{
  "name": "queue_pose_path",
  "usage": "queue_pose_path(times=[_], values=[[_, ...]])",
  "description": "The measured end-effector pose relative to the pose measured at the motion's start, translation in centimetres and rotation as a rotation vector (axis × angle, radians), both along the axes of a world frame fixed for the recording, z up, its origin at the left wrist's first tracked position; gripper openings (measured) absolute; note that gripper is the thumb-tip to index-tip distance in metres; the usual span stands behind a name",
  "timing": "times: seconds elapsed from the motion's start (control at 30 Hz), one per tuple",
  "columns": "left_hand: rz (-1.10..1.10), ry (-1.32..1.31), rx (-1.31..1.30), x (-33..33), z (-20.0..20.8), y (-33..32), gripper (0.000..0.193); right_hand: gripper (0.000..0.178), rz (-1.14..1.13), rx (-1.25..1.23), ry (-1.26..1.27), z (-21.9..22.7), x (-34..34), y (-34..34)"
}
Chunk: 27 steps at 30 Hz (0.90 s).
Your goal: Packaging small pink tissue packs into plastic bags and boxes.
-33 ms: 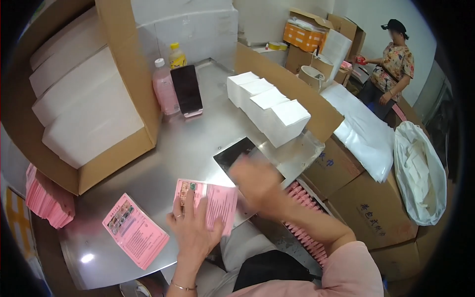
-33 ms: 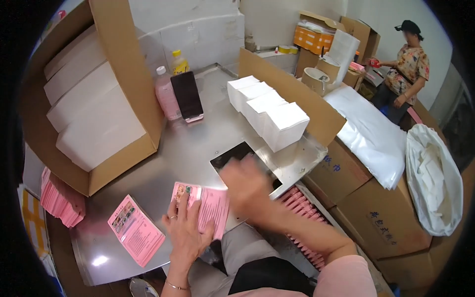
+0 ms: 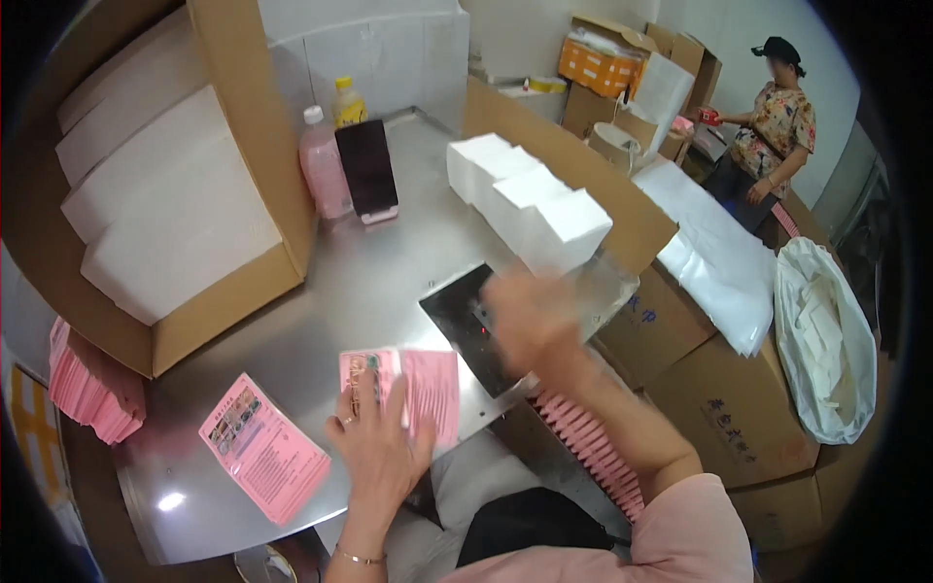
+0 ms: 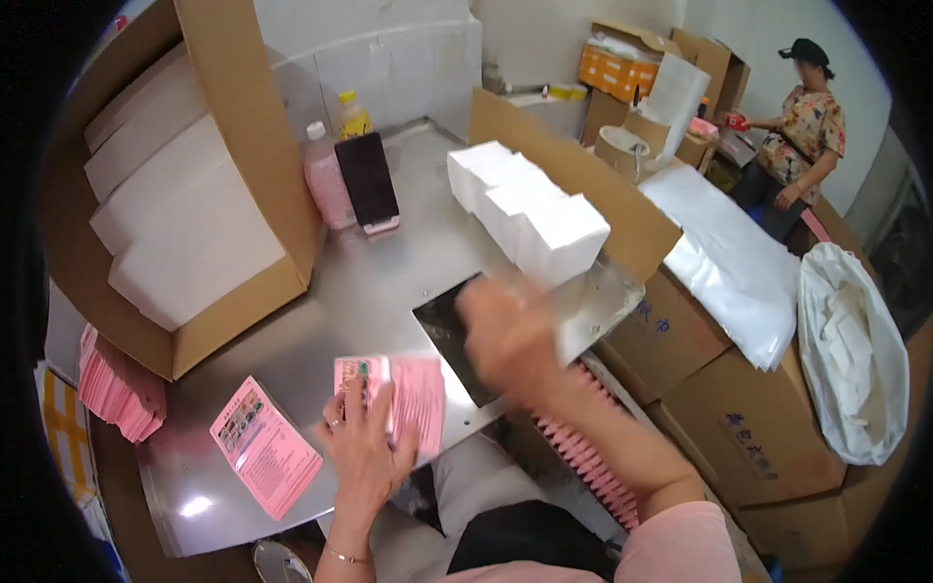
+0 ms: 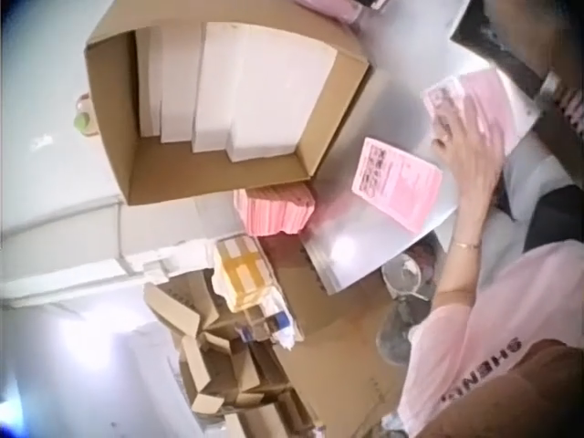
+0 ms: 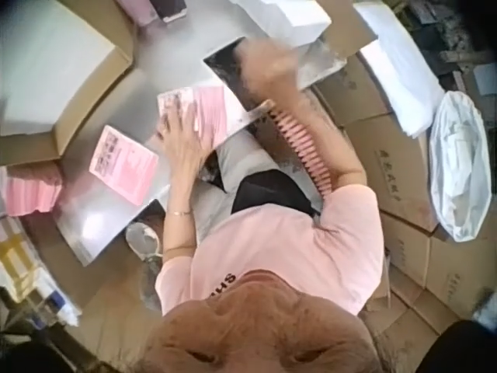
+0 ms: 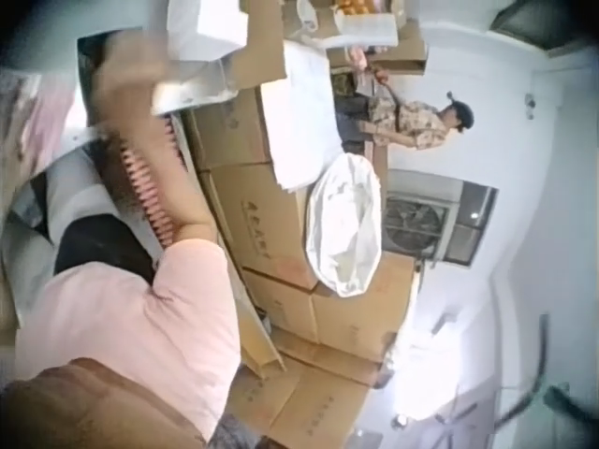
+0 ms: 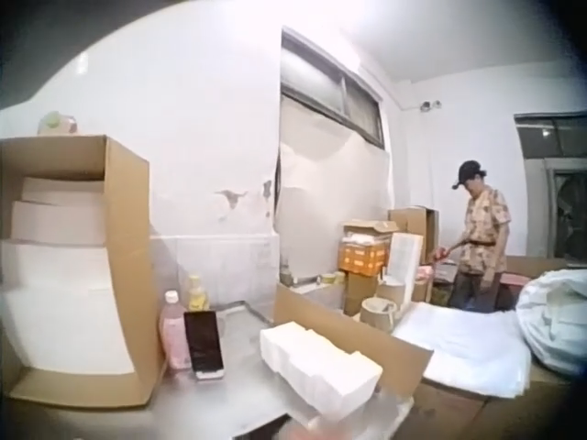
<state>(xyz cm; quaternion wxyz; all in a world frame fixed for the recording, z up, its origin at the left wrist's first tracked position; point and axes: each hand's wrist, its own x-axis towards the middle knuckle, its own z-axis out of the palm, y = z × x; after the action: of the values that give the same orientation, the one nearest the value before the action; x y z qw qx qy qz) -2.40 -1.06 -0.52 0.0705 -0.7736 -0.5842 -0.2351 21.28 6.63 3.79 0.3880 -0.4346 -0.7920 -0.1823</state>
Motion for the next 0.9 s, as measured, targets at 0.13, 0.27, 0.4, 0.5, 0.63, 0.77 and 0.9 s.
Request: queue_pose_path(times=[0.13, 0.27, 0.4, 0.5, 0.63, 0.77, 0.9], values=[[0.081, -0.089, -0.124, 1.0, 0.6, 0.8, 0.056, 0.029, -0.484, 0.281, -0.191, 2.9, 7.1, 3.8], [0.007, -0.017, 0.048, 0.4, 0.0, 0.9, 0.06, 0.019, -0.466, 0.044, -0.055, 0.5, 9.3, 5.5], [-0.014, -0.023, -0.09, 1.0, 1.7, 0.4, 0.066, 0.014, -0.468, 0.001, 0.036, 1.2, 9.5, 5.8], [-0.022, -0.006, -0.016, 0.9, 1.1, 0.7, 0.069, 0.012, -0.425, 0.015, 0.031, 0.4, 9.8, 5.9], [-0.086, 0.007, -0.066, 0.8, 1.3, 0.5, 0.059, 0.019, -0.433, -0.001, 0.119, 0.8, 9.7, 4.9], [-0.243, -0.043, -0.117, 1.0, 0.7, 0.5, 0.048, 0.036, -0.102, 0.012, -0.035, -1.6, 5.7, 3.1], [-0.125, -0.133, -0.199, -1.2, 2.6, 0.5, 0.078, 0.041, 0.618, -0.213, -0.212, -4.2, -4.3, -8.6]])
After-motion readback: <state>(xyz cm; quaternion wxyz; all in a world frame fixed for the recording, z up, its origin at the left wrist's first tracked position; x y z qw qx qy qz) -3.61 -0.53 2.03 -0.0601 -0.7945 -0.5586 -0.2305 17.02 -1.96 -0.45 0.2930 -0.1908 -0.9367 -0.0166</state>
